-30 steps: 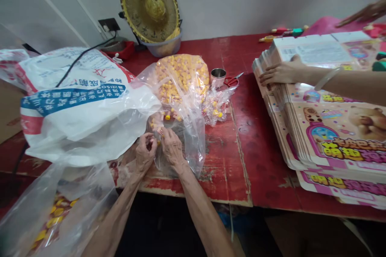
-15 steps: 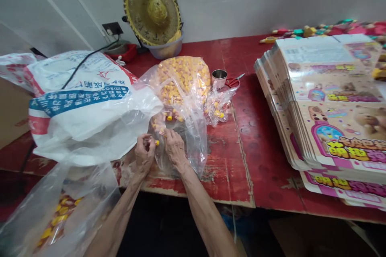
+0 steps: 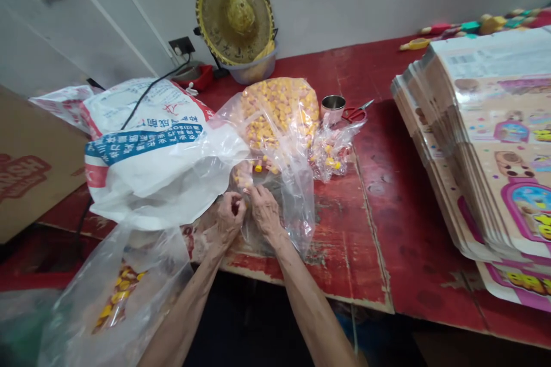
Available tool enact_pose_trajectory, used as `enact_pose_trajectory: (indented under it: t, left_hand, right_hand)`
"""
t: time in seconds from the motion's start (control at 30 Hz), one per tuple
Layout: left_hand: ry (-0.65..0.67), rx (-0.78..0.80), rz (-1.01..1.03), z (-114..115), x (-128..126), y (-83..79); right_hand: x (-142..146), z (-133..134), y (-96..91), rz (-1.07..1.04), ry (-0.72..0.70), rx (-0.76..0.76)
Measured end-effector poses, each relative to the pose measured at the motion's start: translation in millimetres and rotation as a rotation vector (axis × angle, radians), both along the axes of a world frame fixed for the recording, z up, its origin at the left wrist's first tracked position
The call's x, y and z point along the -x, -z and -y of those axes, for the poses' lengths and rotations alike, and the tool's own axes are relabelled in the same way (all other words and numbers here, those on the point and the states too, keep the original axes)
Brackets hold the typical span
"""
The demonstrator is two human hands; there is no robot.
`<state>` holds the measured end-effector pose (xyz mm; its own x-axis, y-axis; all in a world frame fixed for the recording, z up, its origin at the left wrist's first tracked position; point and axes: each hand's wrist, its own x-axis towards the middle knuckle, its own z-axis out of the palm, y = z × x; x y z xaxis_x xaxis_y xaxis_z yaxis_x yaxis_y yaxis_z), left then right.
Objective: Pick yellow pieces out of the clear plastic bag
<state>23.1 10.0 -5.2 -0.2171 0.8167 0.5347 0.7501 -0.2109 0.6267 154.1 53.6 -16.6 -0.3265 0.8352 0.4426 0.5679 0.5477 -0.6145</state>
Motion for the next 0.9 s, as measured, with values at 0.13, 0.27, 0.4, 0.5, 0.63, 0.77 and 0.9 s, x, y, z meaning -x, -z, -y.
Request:
enact_pose_trajectory:
  t: [0.13, 0.27, 0.4, 0.5, 0.63, 0.77, 0.9]
  left_hand:
    - [-0.111, -0.018, 0.066, 5.2, 0.7, -0.6]
    - [-0.042, 0.022, -0.003, 4.6, -0.5, -0.1]
    - [-0.014, 0.027, -0.006, 0.5, -1.7, -1.1]
    - [0.009, 0.018, 0.021, -0.1, -2.4, -2.1]
    - [-0.008, 0.034, 0.081, 0.2, -3.4, -3.5]
    - [-0.061, 0.080, 0.232, 0.6, -1.1, -5.4]
    - [-0.125, 0.083, 0.273, -0.3, 2.5, -3.8]
  right_hand:
    - [1.1, 1.1, 0.9, -0.097, 0.042, -0.046]
    - [2.6, 0.3, 4.5, -0.076, 0.032, -0.026]
    - [3.6, -0.7, 8.0, -0.073, 0.043, -0.011]
    - [3.7, -0.6, 8.2, -0.110, 0.072, -0.071]
    - [3.3, -0.1, 6.4, -0.095, 0.037, -0.080]
    - [1.6, 0.2, 4.7, -0.144, 0.015, -0.062]
    - [0.7, -0.9, 5.1, -0.169, 0.040, -0.085]
